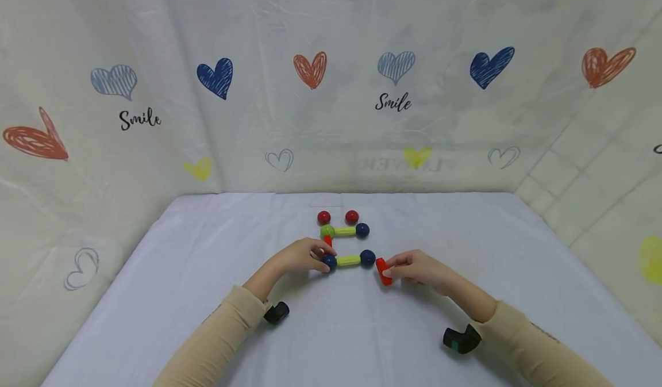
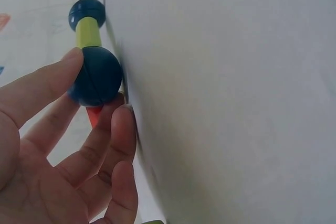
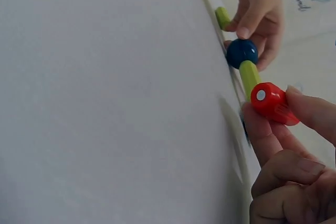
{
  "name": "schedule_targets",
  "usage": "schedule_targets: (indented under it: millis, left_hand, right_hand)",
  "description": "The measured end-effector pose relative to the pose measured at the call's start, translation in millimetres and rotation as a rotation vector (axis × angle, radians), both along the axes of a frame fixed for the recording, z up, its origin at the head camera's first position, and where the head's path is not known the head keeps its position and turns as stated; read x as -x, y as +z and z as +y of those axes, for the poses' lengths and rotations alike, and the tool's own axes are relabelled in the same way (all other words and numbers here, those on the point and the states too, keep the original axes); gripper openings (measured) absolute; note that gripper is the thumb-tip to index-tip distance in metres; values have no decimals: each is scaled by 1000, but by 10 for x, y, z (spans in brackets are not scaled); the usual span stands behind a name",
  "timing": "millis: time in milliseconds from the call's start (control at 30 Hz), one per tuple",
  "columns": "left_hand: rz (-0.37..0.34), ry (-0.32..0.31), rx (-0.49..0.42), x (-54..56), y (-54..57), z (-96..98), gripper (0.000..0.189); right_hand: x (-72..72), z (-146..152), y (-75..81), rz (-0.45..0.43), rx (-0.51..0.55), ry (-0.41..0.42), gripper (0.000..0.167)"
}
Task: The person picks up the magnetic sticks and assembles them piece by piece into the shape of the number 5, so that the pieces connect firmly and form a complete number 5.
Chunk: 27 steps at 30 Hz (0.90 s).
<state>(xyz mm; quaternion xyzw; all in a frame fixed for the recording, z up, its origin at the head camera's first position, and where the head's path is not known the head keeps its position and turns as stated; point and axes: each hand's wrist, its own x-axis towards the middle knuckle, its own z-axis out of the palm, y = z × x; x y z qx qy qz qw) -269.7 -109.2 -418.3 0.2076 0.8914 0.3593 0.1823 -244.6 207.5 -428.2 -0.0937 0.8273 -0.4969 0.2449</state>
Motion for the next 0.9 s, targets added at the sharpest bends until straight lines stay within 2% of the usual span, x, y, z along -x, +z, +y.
schedule_targets:
  millis: [267, 700, 900]
  left_hand:
    - [-2, -8, 3, 9, 10, 26, 34]
    - [2, -6, 2, 11, -16, 10, 33]
    - [-1, 1, 1, 6, -11, 14, 33]
  right_hand:
    - [-16, -59, -82, -111, 48, -52, 33]
    - [-26, -135, -89, -142, 64, 9, 27]
    - [-19, -164, -57, -147, 32, 27, 27]
